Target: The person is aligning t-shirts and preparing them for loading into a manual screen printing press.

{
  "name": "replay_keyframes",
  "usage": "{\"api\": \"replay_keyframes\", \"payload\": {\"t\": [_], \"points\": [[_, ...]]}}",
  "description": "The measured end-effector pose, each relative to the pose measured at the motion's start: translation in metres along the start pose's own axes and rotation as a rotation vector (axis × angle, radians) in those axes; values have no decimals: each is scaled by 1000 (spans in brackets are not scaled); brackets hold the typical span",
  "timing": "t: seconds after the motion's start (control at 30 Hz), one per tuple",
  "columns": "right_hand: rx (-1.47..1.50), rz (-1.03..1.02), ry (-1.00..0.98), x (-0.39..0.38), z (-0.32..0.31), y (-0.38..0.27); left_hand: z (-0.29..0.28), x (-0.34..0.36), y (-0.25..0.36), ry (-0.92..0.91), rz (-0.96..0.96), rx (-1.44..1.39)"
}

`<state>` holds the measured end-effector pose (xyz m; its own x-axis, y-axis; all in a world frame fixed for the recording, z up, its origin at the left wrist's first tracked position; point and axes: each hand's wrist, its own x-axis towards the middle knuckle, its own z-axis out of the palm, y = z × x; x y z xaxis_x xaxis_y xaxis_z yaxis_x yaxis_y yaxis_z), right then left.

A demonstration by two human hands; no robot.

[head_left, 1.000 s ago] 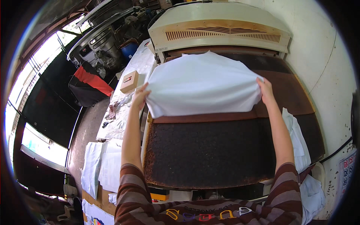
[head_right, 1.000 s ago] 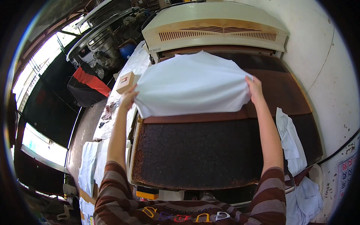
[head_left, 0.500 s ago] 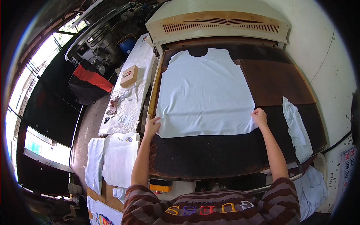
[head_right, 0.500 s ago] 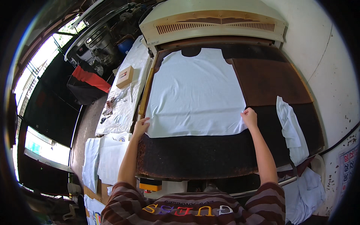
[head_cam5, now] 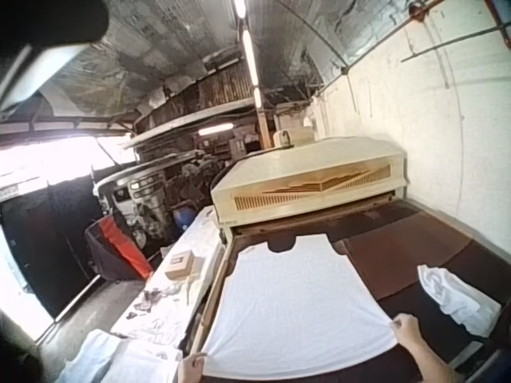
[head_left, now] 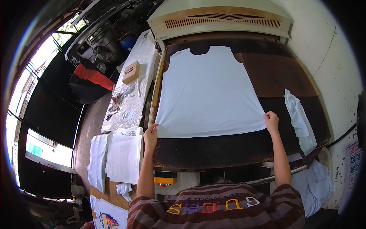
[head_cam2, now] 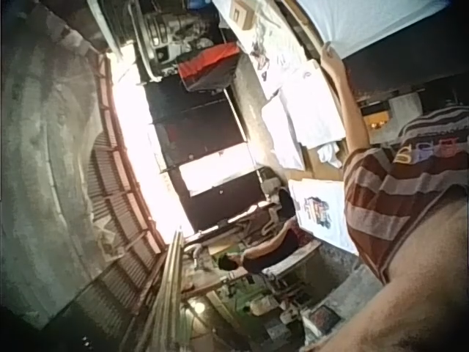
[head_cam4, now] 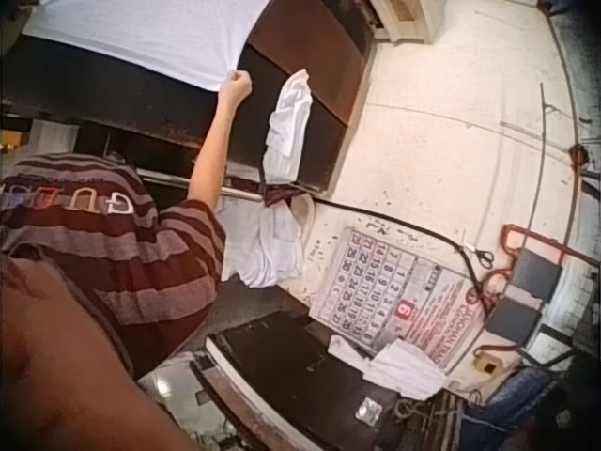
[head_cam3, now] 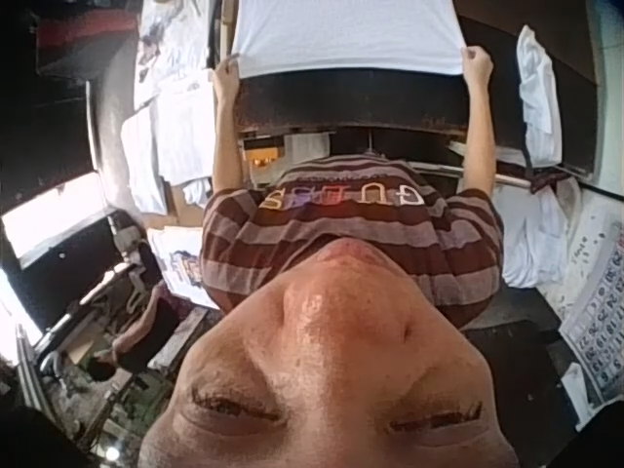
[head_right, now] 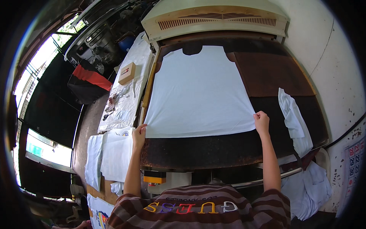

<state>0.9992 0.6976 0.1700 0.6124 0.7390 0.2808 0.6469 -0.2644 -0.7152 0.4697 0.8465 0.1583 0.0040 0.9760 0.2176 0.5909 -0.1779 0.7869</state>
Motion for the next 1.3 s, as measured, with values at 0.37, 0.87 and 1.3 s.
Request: {"api": "replay_keyframes", "payload": {"t": [0.37,0.87,1.3], "points": [[-250,27,11,-33,-28,10,-23,-34,3,64,-50,333],[-394,155,238,-189,-148,42,47,-139,131,-272,170,-92],[-614,51,316,-150,-224,182,217,-232,334,-580,575,-115]]}}
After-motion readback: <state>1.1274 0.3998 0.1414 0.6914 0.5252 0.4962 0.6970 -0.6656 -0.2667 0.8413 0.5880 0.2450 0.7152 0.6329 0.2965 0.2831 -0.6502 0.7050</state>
